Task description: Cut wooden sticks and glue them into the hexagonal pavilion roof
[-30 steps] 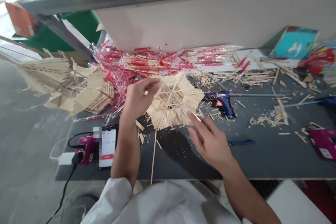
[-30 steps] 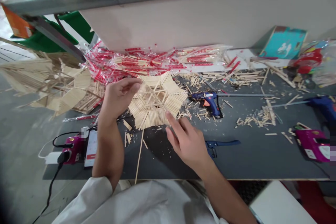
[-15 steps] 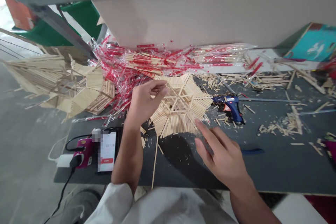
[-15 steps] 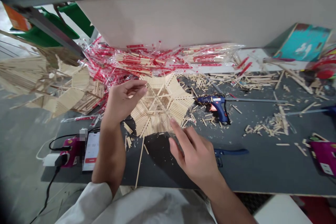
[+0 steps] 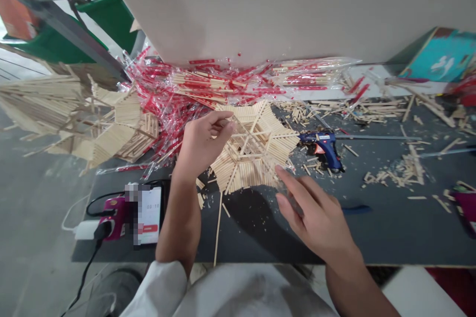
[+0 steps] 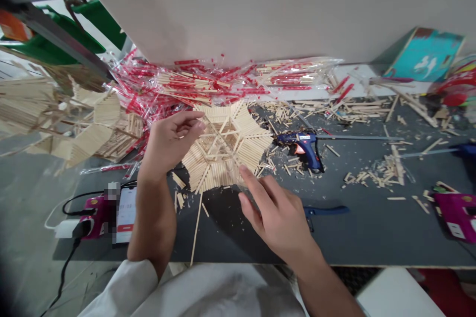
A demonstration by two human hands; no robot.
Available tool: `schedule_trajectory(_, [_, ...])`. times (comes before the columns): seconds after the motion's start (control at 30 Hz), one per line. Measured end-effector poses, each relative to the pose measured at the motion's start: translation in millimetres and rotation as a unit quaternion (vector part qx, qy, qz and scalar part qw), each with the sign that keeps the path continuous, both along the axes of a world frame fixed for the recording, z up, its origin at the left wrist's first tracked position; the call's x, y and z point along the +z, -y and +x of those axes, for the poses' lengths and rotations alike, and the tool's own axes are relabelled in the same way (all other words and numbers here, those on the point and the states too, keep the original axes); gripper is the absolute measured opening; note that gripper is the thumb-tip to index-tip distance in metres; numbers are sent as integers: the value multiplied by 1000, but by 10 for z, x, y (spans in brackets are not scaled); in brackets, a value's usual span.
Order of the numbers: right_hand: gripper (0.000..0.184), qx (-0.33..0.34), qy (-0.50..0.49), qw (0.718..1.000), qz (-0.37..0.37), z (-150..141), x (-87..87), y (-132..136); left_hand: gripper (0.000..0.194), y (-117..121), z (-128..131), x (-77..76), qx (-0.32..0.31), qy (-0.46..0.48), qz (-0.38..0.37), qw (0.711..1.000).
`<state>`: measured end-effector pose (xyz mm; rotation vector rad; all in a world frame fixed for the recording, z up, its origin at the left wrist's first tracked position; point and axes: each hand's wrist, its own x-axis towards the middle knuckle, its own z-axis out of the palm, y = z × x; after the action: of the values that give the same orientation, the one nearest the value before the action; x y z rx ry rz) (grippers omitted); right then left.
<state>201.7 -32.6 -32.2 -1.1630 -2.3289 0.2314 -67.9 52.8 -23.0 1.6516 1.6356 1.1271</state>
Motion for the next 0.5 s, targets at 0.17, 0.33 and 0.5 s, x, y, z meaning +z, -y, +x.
schedule_trajectory(0.17, [46,2,-3,1000,-3,-4,-8,22,32,-12,-13,-3,-9,17,-17,1000])
schedule_trajectory(0.33, [46,-9,-3,1000,-1,-30,-16,52,31,-12,-8,11,-9,24,-30,999])
schedule_trajectory(0.5, [45,-9,-11,1000,0,-67,-5,54,31,-13,1,13,-5,25,-33,999])
